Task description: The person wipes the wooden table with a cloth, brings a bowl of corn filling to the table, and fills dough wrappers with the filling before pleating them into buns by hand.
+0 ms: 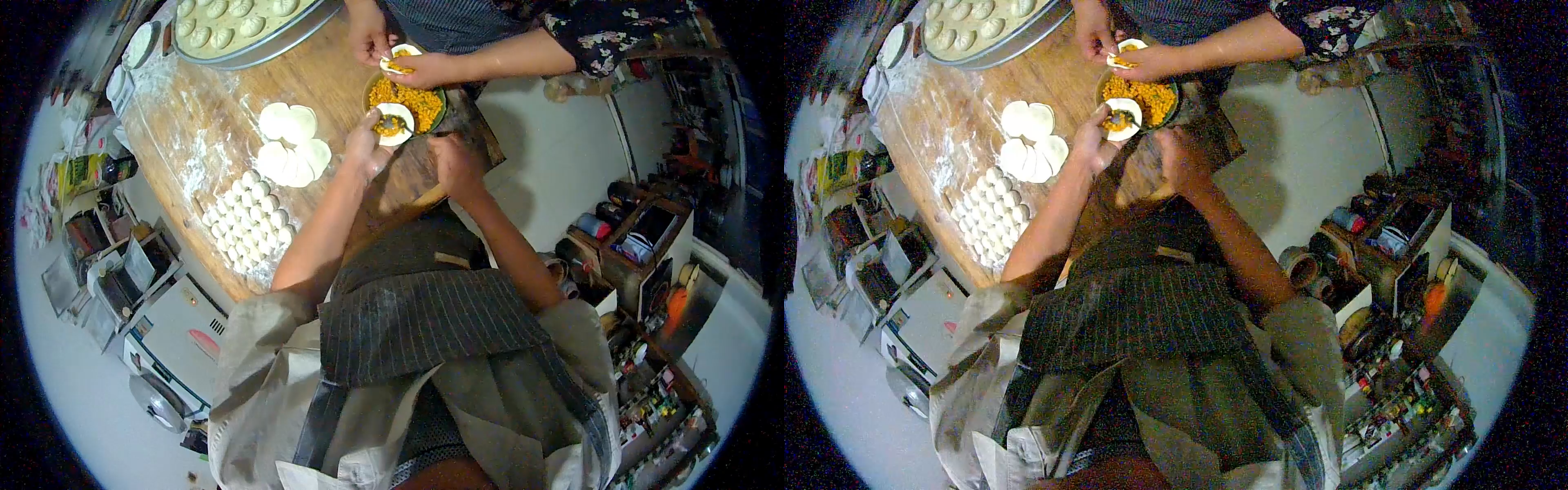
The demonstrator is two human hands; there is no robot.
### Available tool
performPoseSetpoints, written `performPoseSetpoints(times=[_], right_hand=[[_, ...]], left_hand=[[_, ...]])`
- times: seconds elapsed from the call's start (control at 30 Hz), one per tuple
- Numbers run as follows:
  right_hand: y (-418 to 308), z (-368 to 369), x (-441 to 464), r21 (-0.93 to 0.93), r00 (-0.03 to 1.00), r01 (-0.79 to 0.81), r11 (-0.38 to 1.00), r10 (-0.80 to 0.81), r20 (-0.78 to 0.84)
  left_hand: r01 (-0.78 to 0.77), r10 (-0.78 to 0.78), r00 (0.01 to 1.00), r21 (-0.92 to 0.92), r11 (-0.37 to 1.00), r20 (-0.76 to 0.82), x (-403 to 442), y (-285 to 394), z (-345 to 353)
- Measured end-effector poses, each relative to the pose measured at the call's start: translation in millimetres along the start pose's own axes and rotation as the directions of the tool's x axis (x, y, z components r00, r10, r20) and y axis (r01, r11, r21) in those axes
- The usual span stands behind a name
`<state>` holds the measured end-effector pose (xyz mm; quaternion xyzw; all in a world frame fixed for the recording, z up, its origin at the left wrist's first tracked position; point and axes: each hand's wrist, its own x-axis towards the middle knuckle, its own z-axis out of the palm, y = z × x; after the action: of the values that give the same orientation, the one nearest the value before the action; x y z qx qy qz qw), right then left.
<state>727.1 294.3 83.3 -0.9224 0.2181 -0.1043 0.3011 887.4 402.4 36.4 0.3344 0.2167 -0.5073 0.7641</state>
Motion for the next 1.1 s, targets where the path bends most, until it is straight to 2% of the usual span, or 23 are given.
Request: performPoseSetpoints(times=[0.03,0.07,0.1,0.13,0.23,0.3,0.33,0.43,0.47,0.53,0.57,0.6,0.63,0.67,0.73,0.83,0.87,0.9,0.93,1.0,1.03,1.07,1.1], right_hand=[[5,1,2,-0.002,1.000,-0.001,1.000,0.001,0.001],[14,3,4,0.013,0.993,0.051,0.999,-0.050,-0.103],[19,2,7,0.023,0.974,0.105,0.994,-0.098,-0.206],[24,1,12,0.021,0.974,0.106,0.994,-0.100,-0.206],[28,-5,25,-0.082,0.987,0.004,0.997,-0.017,-0.161],[24,-7,31,-0.245,0.971,-0.210,0.946,0.231,0.060],[30,0,30,-0.245,0.971,-0.210,0.946,0.231,0.060],[56,34,19,-0.173,0.984,-0.146,0.974,0.160,0.073],[62,41,15,-0.079,0.999,-0.016,0.997,0.012,-0.045],[79,58,13,0.002,0.977,0.124,0.992,-0.122,-0.175],[90,68,20,0.251,0.969,-0.240,0.938,0.246,0.006],[95,73,23,0.403,0.810,-0.586,0.703,0.525,0.260],[101,73,19,0.404,0.809,-0.586,0.702,0.528,0.258],[108,71,13,0.449,0.895,-0.445,0.775,0.377,0.238],[108,67,10,0.490,0.953,-0.294,0.821,0.215,0.213],[99,55,13,0.532,0.950,-0.308,0.789,0.223,0.219],[93,50,14,0.664,0.853,-0.516,0.541,0.392,0.344],[88,46,14,0.720,0.713,-0.656,0.226,0.497,0.494],[82,42,14,0.719,0.713,-0.657,0.226,0.497,0.495],[71,37,12,0.622,0.899,-0.428,0.656,0.382,0.216],[62,34,8,0.621,0.899,-0.428,0.657,0.378,0.220],[51,31,1,0.494,0.968,-0.232,0.838,0.247,0.035],[42,29,-3,0.310,0.990,-0.029,0.950,0.070,-0.122]], left_hand=[[0.005,-0.004,0.999,-0.027,1.000,0.043,-1,1,-3],[0.005,-0.003,0.999,-0.029,1.000,0.045,-2,2,-6],[-0.038,0.037,0.999,0.025,0.999,0.024,-6,3,-7],[-0.079,0.079,0.997,0.079,0.994,0.004,-10,5,-6],[-0.074,0.072,0.997,0.099,0.992,0.019,-16,7,-10],[-0.072,0.067,0.997,0.117,0.991,0.049,-20,8,-11],[-0.069,0.064,0.997,0.124,0.990,0.040,-24,8,-10],[-0.062,0.062,0.998,0.153,0.986,0.008,-25,9,-13],[-0.058,0.062,0.998,0.174,0.983,-0.017,-24,9,-16],[-0.055,0.057,0.998,0.164,0.985,-0.008,-21,9,-21],[-0.052,0.052,0.999,0.153,0.987,0.006,-20,9,-23],[-0.050,0.050,0.999,0.156,0.987,0.007,-21,9,-22],[-0.058,0.062,0.998,0.183,0.981,-0.014,-21,9,-20],[-0.066,0.075,0.997,0.210,0.975,-0.035,-21,9,-18],[-0.063,0.089,0.993,0.284,0.957,-0.078,-26,11,-7],[-0.038,0.094,0.988,0.385,0.922,-0.126,-19,11,-11],[-0.020,0.082,0.988,0.414,0.910,-0.132,-12,11,-15],[-0.019,0.081,0.988,0.414,0.910,-0.133,-7,10,-16],[-0.051,0.116,0.987,0.462,0.885,-0.114,-1,9,-15],[-0.084,0.154,0.983,0.505,0.859,-0.099,-6,6,1],[-0.034,0.133,0.972,0.448,0.893,-0.192,-23,9,31],[0.012,0.105,0.954,0.385,0.923,-0.282,-32,12,47],[-0.008,0.051,0.993,0.364,0.931,-0.107,-8,7,18]])
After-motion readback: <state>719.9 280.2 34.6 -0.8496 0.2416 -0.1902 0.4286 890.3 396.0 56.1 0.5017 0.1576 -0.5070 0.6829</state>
